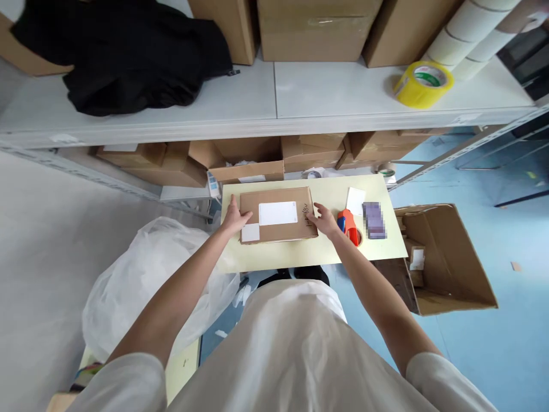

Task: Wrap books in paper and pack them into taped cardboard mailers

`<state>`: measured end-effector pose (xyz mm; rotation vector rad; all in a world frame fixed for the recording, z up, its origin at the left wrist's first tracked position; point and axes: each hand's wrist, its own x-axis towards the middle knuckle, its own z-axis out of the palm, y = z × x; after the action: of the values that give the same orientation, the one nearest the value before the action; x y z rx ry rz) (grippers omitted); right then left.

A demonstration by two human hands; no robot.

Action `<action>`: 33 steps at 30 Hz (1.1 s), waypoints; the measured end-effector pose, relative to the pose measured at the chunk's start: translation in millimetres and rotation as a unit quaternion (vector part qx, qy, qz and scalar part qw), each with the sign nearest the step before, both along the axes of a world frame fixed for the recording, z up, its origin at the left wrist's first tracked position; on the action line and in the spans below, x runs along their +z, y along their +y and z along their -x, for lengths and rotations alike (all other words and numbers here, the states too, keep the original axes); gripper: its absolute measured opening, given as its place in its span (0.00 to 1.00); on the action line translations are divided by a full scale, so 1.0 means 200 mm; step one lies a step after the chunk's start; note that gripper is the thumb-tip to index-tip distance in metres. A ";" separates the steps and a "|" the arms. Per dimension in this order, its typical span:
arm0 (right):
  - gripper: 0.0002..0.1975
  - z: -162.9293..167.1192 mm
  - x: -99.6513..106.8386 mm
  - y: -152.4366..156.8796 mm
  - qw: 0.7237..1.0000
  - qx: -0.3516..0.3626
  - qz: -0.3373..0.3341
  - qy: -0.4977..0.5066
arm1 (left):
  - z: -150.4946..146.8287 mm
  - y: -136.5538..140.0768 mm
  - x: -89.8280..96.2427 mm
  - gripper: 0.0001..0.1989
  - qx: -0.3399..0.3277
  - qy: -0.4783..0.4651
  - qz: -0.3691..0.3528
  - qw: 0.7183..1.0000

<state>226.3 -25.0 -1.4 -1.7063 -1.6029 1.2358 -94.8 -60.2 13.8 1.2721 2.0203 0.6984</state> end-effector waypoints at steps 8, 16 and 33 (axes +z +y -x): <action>0.21 -0.49 -0.14 -0.37 0.949 -0.008 -0.021 -0.315 | -0.40 0.18 0.26 0.54 -0.342 0.273 -0.034 0.898; 0.14 -0.47 -0.24 -0.22 0.935 0.060 0.084 -0.340 | -0.77 0.40 0.19 0.61 -0.437 0.294 0.056 0.848; 0.28 -0.75 -0.27 -0.03 0.966 -0.105 0.043 0.232 | -1.02 0.46 0.28 0.38 -0.305 0.171 0.072 0.934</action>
<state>377.2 -31.4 -54.5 -1.4480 -1.0792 1.4770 110.1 31.1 70.2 1.8976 1.7256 0.0336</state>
